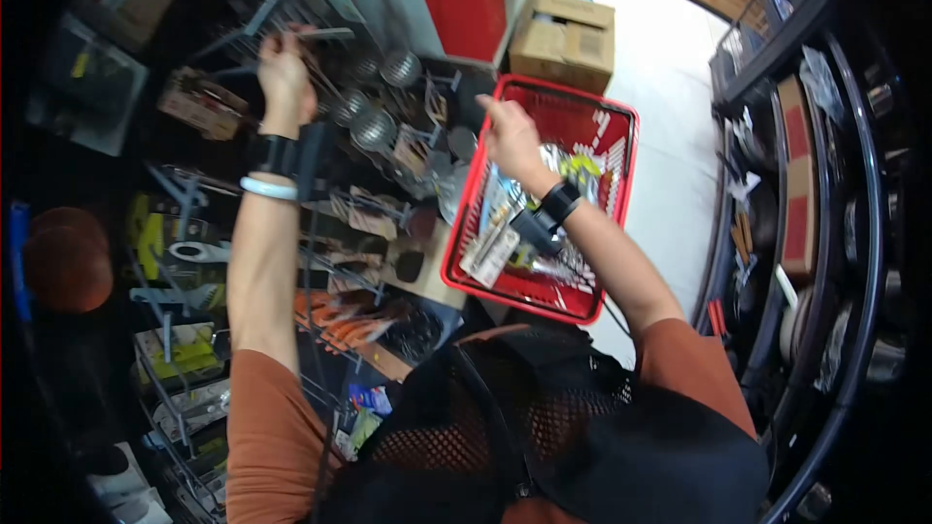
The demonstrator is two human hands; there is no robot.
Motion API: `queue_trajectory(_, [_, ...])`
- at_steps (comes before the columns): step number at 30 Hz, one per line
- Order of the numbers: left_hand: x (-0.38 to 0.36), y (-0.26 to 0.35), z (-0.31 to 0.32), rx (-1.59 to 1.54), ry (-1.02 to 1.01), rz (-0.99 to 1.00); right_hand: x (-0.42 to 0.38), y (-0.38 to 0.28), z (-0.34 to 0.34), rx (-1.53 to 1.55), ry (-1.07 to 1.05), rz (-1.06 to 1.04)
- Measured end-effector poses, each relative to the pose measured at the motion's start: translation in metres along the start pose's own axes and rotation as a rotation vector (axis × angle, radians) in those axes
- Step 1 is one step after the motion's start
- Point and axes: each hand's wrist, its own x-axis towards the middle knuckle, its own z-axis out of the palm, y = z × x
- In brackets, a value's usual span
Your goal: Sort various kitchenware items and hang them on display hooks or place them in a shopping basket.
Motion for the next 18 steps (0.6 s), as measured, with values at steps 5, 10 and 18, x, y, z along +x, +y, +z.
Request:
queue_trajectory(5, [-0.017, -0.015, -0.010, 0.300, 0.051, 0.059, -0.093, 0.120, -0.043, -0.268, -0.152, 0.471])
queue_trajectory(10, [-0.079, -0.013, -0.009, 0.423, 0.148, 0.030, -0.154, 0.136, -0.039, -0.249, -0.414, 0.691])
queue_trajectory(18, [-0.195, 0.000, -0.034, 0.515, -0.448, -0.505, -0.184, 0.141, 0.036, -0.145, -0.671, 0.992])
